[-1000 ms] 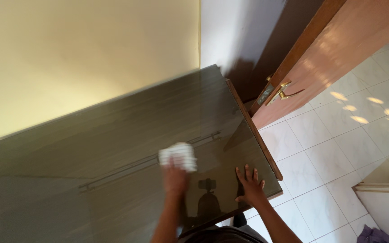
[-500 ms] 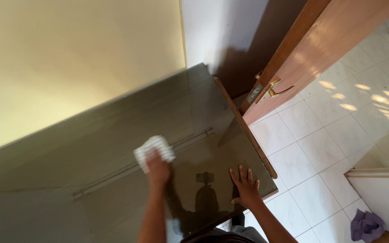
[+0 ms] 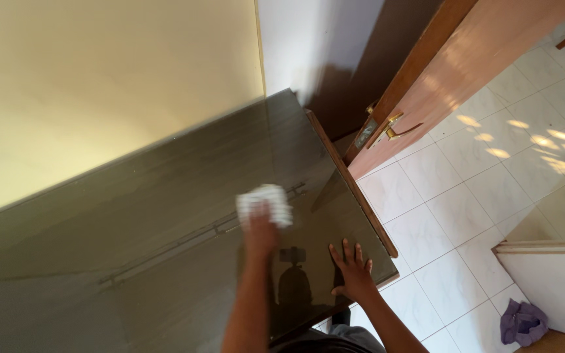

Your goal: The person wipes a large, dark, reflective tabletop with a white cloth. They use their right hand to wipe in circular and back-and-forth motions while their left hand rests on the surface for stability. The person moves around the table to clean different sections.

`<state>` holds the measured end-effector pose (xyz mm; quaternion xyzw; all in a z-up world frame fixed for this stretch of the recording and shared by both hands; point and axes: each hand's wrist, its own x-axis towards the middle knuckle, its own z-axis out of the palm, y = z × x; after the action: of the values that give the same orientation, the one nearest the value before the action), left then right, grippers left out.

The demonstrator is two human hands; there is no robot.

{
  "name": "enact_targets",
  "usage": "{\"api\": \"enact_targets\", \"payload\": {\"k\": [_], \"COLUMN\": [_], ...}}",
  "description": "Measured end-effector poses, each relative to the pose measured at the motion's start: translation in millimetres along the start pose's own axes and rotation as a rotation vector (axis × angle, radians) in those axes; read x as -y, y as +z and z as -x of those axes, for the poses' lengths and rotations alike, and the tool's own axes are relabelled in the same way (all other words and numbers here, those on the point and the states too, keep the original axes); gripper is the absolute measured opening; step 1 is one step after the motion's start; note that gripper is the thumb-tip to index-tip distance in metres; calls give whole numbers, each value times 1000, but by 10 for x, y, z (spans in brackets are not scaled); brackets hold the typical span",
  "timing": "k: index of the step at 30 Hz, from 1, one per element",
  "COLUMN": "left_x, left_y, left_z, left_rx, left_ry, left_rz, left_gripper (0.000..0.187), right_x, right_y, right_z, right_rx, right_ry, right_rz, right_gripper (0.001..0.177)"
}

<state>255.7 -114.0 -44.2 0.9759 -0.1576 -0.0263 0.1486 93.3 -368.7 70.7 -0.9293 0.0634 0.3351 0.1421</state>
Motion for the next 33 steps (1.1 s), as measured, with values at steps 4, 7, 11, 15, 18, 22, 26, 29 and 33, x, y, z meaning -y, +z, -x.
{"api": "enact_targets", "payload": {"k": [4, 7, 11, 15, 18, 22, 26, 29, 33], "left_x": [1088, 1496, 1493, 898, 13, -1147, -1325, -727, 453], "left_y": [-622, -1015, -1131, -707, -233, 62, -10, -156, -572], "left_z": [535, 1101, 1469, 1372, 1206, 1124, 1263, 1511, 2087], "left_rx": [-1, -29, -79, -195, -52, 27, -24, 30, 6], "left_ry": [-342, -624, -836, -538, -321, -50, -32, -196, -461], "left_rz": [-107, -96, -48, -84, -110, 1, 52, -47, -156], "left_gripper": [72, 74, 77, 74, 73, 73, 72, 75, 73], "right_x": [-21, -38, -36, -40, -61, -169, -297, -335, -305], "right_y": [37, 43, 56, 46, 56, 126, 205, 241, 258], "right_z": [-17, -30, -19, -9, 12, -8, 5, 6, -20], "right_rx": [-2, 0, -17, -17, -26, -72, -104, -131, -137], "right_ry": [-4, -3, -3, -14, -15, -64, -116, -133, -112], "right_rz": [9, 4, 26, 36, 40, 20, 7, 31, 82], "right_gripper": [139, 139, 138, 136, 136, 134, 131, 130, 131]}}
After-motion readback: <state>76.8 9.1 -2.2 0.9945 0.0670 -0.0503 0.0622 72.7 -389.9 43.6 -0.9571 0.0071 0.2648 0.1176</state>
